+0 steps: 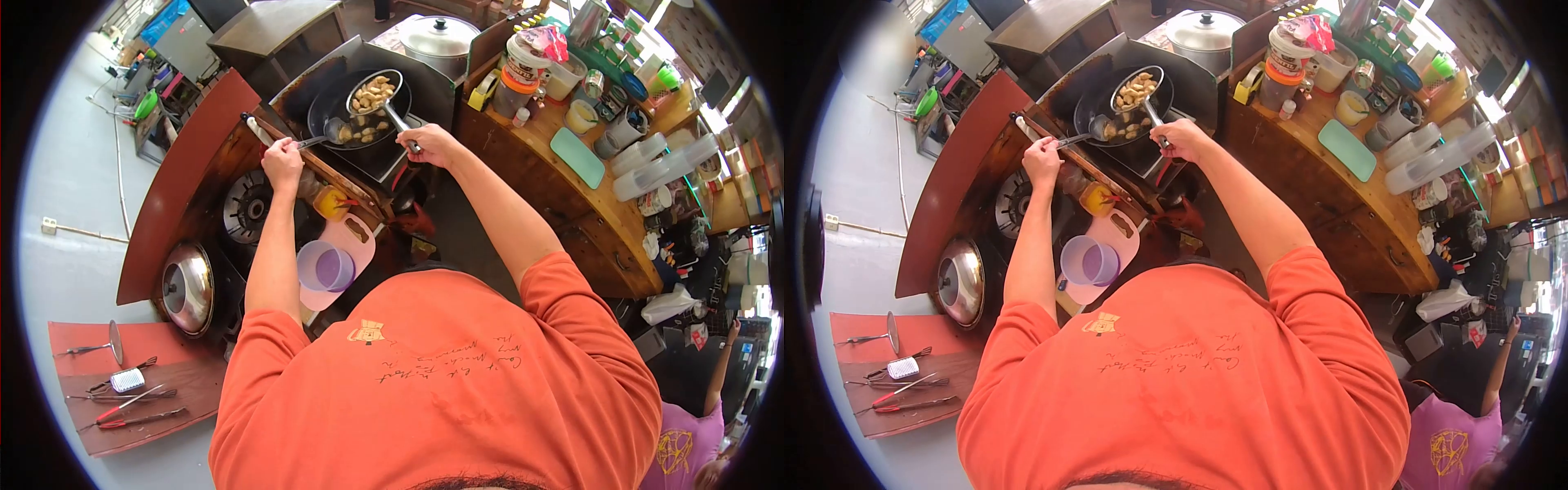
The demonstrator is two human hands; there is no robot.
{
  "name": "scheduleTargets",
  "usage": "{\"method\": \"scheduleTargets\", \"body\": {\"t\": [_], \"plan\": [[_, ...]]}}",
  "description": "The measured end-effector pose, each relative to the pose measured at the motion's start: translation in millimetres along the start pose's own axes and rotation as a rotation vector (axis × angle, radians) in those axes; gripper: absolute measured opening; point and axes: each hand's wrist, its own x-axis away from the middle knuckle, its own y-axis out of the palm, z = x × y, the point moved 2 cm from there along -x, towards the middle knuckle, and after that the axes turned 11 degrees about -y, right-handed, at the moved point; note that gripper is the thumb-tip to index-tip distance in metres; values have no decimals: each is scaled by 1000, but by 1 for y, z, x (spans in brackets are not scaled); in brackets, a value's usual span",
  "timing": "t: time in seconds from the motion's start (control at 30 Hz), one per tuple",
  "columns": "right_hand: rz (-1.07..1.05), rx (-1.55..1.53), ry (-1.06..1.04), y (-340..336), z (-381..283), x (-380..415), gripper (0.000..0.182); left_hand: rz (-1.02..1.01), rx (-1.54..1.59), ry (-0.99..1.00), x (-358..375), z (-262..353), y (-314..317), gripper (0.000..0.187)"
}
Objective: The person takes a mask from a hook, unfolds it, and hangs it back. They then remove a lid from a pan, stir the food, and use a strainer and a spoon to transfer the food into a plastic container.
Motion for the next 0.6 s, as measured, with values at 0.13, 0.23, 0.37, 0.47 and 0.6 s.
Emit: {"method": "scheduleTargets", "body": {"t": [0.13, 0.23, 0.37, 0.47, 0.6], "plan": [[-16, 15, -30, -2, -18, 2, 9, -151, 323, -400, 8, 7, -2, 20], [-30, 13, -48, -4, -29, 5, 10, -221, 580, -595, 8, -9, 16, 17], [-24, 15, -50, -7, -38, 9, 10, -286, 782, -821, 14, -9, 47, 14], [-11, 11, -48, -8, -42, 17, 10, -246, 882, -939, 15, -4, 76, 9], [-8, 41, -33, -10, -40, 25, 10, -215, 999, -1037, 12, -5, 112, 7]]}}
